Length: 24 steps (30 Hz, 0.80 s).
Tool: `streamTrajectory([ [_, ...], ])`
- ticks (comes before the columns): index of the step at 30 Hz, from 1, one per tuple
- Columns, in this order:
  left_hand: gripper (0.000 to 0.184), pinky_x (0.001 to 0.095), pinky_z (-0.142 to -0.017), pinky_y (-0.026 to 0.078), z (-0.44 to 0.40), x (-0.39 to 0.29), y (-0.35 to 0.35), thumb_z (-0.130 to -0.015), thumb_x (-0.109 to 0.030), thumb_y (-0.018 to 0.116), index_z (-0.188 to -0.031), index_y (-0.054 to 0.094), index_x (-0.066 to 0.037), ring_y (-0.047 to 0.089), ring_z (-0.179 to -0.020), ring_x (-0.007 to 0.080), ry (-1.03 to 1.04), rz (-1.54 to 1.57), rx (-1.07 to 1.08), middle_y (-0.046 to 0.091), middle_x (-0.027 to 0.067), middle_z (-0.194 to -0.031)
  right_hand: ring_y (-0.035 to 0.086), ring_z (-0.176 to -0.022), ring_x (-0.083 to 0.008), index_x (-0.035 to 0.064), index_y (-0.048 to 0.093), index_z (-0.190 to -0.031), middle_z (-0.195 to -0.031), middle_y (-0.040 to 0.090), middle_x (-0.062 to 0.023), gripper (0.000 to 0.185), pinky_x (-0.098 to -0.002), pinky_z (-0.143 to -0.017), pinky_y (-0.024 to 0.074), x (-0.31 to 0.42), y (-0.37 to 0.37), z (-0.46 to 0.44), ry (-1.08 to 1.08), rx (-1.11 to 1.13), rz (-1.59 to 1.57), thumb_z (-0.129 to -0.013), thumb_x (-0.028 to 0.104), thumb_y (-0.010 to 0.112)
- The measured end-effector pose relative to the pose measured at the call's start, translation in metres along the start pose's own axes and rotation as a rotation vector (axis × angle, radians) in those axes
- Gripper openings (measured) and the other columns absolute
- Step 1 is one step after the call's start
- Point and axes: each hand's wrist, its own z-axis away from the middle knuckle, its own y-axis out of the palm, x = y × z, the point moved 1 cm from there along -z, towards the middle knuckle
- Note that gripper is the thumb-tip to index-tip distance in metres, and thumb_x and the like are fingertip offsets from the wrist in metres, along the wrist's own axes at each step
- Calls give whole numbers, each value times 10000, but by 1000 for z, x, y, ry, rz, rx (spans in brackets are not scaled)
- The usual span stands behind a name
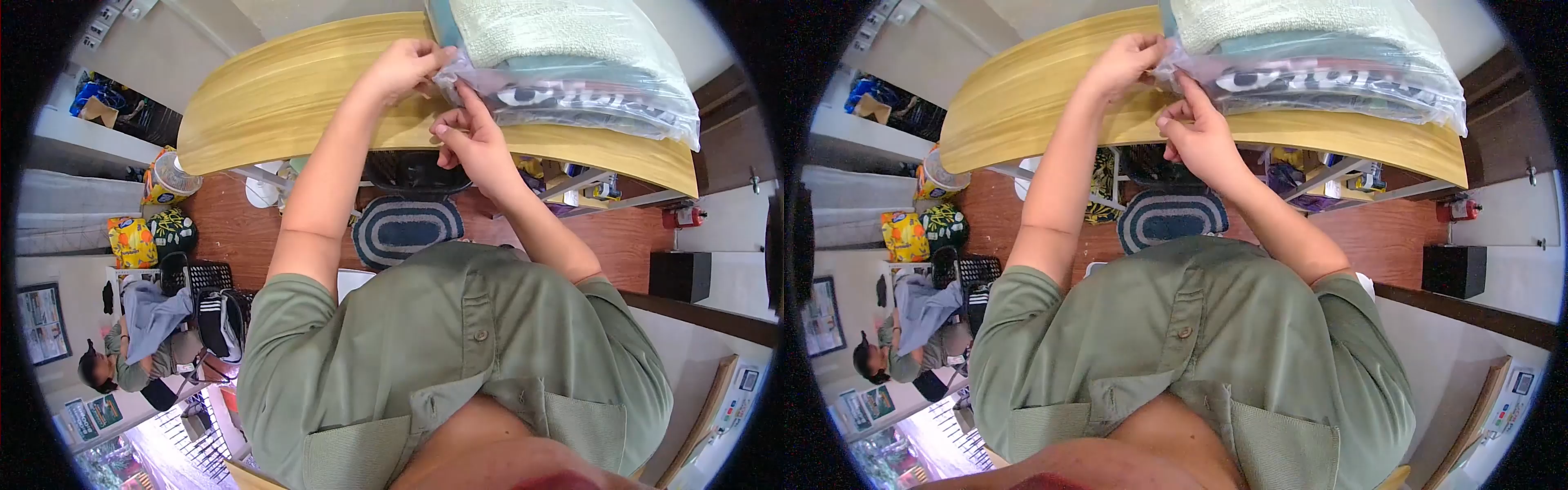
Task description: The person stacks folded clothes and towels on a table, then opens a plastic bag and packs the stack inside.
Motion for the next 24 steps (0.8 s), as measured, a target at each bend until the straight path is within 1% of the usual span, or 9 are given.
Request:
streamTrajectory([
  [5, 240, 198, -506, 391, -3, 19, 17, -787, -294, 638, -788, 571, -64, 479, -556, 67, -34, 255, 66, 548, -17, -670, 512, -557, -104, 78, 159, -1371, -878, 543, -72, 648, -214, -501, 440, -2, -9, 8, 15, -49, -76, -835, 44, 521],
  [7, 179, 187, -499, 384, -2, 23, 24, -816, -237, 607, -779, 563, -67, 490, -564, 66, 97, 313, 115, 554, -17, -676, 515, -568, -109, 74, 189, -1363, -872, 551, -76, 621, -222, -515, 445, -5, -17, 15, -10, -67, -95, -838, 45, 521],
  [8, 128, 185, -509, 394, 7, 19, 30, -832, -179, 578, -776, 560, -66, 505, -582, 65, 87, 369, 138, 562, -14, -685, 517, -571, -113, 68, 218, -1353, -858, 559, -84, 599, -225, -519, 445, -7, -24, 20, -31, -81, -116, -837, 41, 521],
  [11, 134, 195, -580, 407, 23, 19, 44, -840, -188, 559, -784, 565, -67, 509, -638, 71, 106, 372, 283, 560, -12, -679, 503, -542, -88, -12, 322, -1293, -796, 575, -106, 510, -196, -495, 425, -6, -36, 41, -89, -158, -170, -820, -12, 512],
  [13, 113, 187, -524, 410, 33, 16, 60, -824, -143, 582, -761, 559, -52, 506, -582, 58, 167, 480, 303, 560, -11, -663, 507, -544, -91, -12, 385, -1252, -794, 583, -114, 454, -191, -504, 425, -8, -46, 59, -112, -265, -107, -817, -17, 514],
  [15, 89, 183, -523, 406, 41, 17, 72, -806, -102, 601, -761, 556, -40, 512, -597, 62, 308, 355, 51, 556, -8, -668, 512, -563, -94, -8, 404, -1237, -797, 584, -113, 433, -194, -522, 429, -10, -47, 69, -137, -276, -145, -817, -24, 508],
  [16, 99, 190, -536, 418, 46, 17, 73, -766, -80, 639, -758, 564, -16, 524, -619, 69, 275, 299, -35, 557, 5, -678, 517, -582, -97, -4, 423, -1221, -801, 584, -113, 413, -198, -541, 433, -10, -46, 71, -181, -274, -189, -817, -31, 502],
  [19, 129, 192, -594, 437, 64, 14, 80, -763, -85, 655, -832, 580, -7, 532, -678, 62, 447, 135, -48, 567, -1, -744, 523, -625, -102, 7, 438, -1212, -806, 585, -110, 402, -209, -579, 440, -12, -45, 70, -239, -265, -228, -817, -46, 486],
  [24, 170, 201, -643, 466, 66, 6, 81, -747, -82, 669, -865, 588, 9, 571, -747, 83, 336, 33, -78, 585, 23, -781, 520, -628, -103, 11, 437, -1219, -805, 586, -108, 400, -207, -575, 439, -11, -46, 66, -211, -215, -242, -824, -38, 478],
])
